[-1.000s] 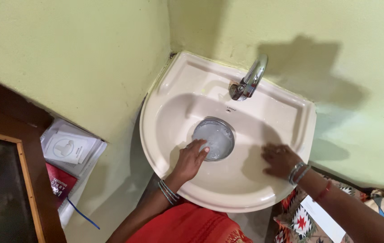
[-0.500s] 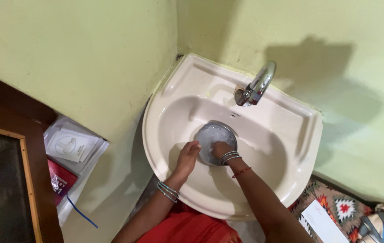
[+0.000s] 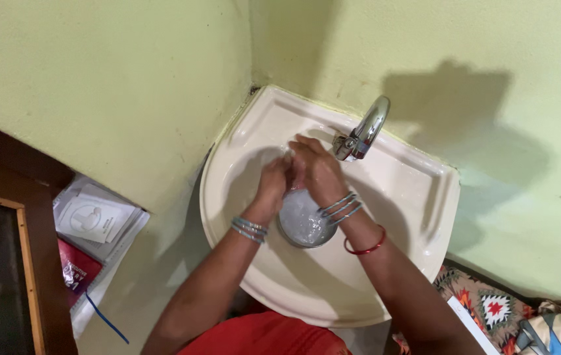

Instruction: The person prepares a cleaning solution by pouring a white powder from a container into a metal bowl and adding water from the tap. They then use a blue scrubbing brush to clean the sink basin and the surrounding countertop area.

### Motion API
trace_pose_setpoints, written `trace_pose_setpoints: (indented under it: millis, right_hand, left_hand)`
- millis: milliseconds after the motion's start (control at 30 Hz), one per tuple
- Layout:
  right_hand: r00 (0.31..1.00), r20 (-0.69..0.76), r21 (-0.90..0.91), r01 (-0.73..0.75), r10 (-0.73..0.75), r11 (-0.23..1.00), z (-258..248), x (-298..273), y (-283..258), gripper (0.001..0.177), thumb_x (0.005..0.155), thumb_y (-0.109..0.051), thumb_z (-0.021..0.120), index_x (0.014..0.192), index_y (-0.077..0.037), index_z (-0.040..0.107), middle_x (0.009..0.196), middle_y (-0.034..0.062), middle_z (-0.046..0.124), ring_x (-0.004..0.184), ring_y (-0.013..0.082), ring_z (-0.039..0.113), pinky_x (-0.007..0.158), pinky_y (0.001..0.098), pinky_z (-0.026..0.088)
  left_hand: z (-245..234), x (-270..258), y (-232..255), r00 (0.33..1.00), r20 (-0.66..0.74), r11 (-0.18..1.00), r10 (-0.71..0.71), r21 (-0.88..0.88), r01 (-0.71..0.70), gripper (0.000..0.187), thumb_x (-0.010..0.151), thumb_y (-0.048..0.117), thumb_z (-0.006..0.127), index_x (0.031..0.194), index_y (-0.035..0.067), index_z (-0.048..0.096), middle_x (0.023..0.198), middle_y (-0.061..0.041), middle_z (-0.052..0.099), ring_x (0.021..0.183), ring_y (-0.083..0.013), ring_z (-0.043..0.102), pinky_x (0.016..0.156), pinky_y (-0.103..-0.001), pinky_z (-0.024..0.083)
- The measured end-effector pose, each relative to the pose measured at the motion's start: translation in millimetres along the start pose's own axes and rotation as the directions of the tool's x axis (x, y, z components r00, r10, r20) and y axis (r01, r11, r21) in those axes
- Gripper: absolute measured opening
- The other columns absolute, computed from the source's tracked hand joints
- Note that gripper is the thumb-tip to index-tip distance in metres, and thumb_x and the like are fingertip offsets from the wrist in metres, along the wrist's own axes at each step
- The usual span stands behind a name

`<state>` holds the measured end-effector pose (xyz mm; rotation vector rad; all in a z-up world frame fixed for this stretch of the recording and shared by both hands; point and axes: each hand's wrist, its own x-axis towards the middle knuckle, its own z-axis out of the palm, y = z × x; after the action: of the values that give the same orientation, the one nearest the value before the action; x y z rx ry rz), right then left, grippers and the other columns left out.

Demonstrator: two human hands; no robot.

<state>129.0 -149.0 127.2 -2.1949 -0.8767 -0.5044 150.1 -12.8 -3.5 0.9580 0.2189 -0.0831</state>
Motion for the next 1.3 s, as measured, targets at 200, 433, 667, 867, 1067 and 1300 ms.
trace_pose_setpoints:
  millis: [200, 433, 667, 867, 1067, 1300]
  right_hand:
    - [0.993, -0.035, -0.131, -0.116, 0.112, 0.985, -35.1, -37.5, 21.5, 0.041, 0.085, 0.012, 0.058, 0.119, -0.006, 0.072, 0.117, 0.0183, 0.073, 0.102, 0.0382, 0.07, 0.086, 0.043, 0.057]
    - [0.95, 0.16, -0.079, -0.257, 0.267, 0.963, -34.0, -102.2, 33.0, 0.023, 0.077, 0.002, 0.072, 0.095, -0.012, 0.077, 0.093, 0.0127, 0.075, 0.08, 0.0327, 0.073, 0.073, 0.0408, 0.057]
    - [0.92, 0.127, 0.113, -0.384, 0.37, 0.916, -91.7, -98.9, -29.9, 0.009, 0.082, -0.002, 0.075, 0.091, -0.006, 0.075, 0.089, 0.0078, 0.075, 0.078, 0.0189, 0.074, 0.07, 0.0314, 0.061]
    - [0.863, 0.198, 0.452, -0.501, 0.465, 0.738, -163.2, -116.7, -94.6, 0.011, 0.09, -0.003, 0.071, 0.098, -0.001, 0.078, 0.092, 0.0054, 0.079, 0.085, 0.0138, 0.072, 0.071, 0.0288, 0.057]
    - [0.913, 0.224, 0.613, -0.404, 0.341, 0.679, -80.6, -163.3, -67.8, 0.025, 0.09, -0.004, 0.063, 0.111, -0.005, 0.075, 0.109, 0.0051, 0.075, 0.1, 0.0179, 0.071, 0.09, 0.0349, 0.055]
    - [0.863, 0.101, -0.267, -0.455, 0.494, 0.85, -12.5, -224.8, -70.6, 0.031, 0.088, 0.001, 0.059, 0.101, -0.016, 0.081, 0.094, 0.0128, 0.076, 0.082, 0.0345, 0.072, 0.078, 0.0435, 0.057]
  left_hand:
    - [69.4, -53.5, 78.8, 0.97, 0.244, 0.562, -0.016, 0.804, -0.193, 0.021, 0.099, 0.016, 0.052, 0.093, 0.003, 0.067, 0.08, -0.013, 0.07, 0.066, -0.0279, 0.071, 0.063, -0.039, 0.059]
    - [63.9, -99.7, 28.1, 0.875, 0.458, 0.177, 0.156, 0.859, -0.481, 0.008, 0.089, 0.008, 0.066, 0.087, 0.003, 0.072, 0.088, -0.023, 0.07, 0.087, -0.0402, 0.067, 0.081, -0.049, 0.052]
    - [52.4, -140.0, 47.1, 0.855, 0.479, 0.137, 0.197, 0.851, -0.508, 0.006, 0.084, 0.001, 0.066, 0.086, 0.003, 0.07, 0.095, -0.018, 0.067, 0.091, -0.0372, 0.067, 0.082, -0.047, 0.052]
    - [45.2, -193.6, 88.4, 0.823, 0.558, 0.198, 0.106, 0.799, -0.567, 0.024, 0.085, 0.001, 0.063, 0.106, 0.006, 0.071, 0.108, -0.017, 0.068, 0.1, -0.0365, 0.066, 0.088, -0.046, 0.051]
    - [13.9, -228.6, 82.9, 0.833, 0.553, 0.103, -0.025, 0.83, -0.548, 0.037, 0.089, 0.012, 0.063, 0.125, 0.007, 0.066, 0.127, -0.016, 0.064, 0.118, -0.0367, 0.06, 0.097, -0.048, 0.048]
    - [-17.7, -226.9, 30.5, 0.671, 0.718, 0.02, 0.185, 0.68, -0.733, 0.027, 0.096, 0.013, 0.061, 0.12, 0.002, 0.067, 0.125, -0.028, 0.064, 0.115, -0.0442, 0.061, 0.097, -0.052, 0.049]
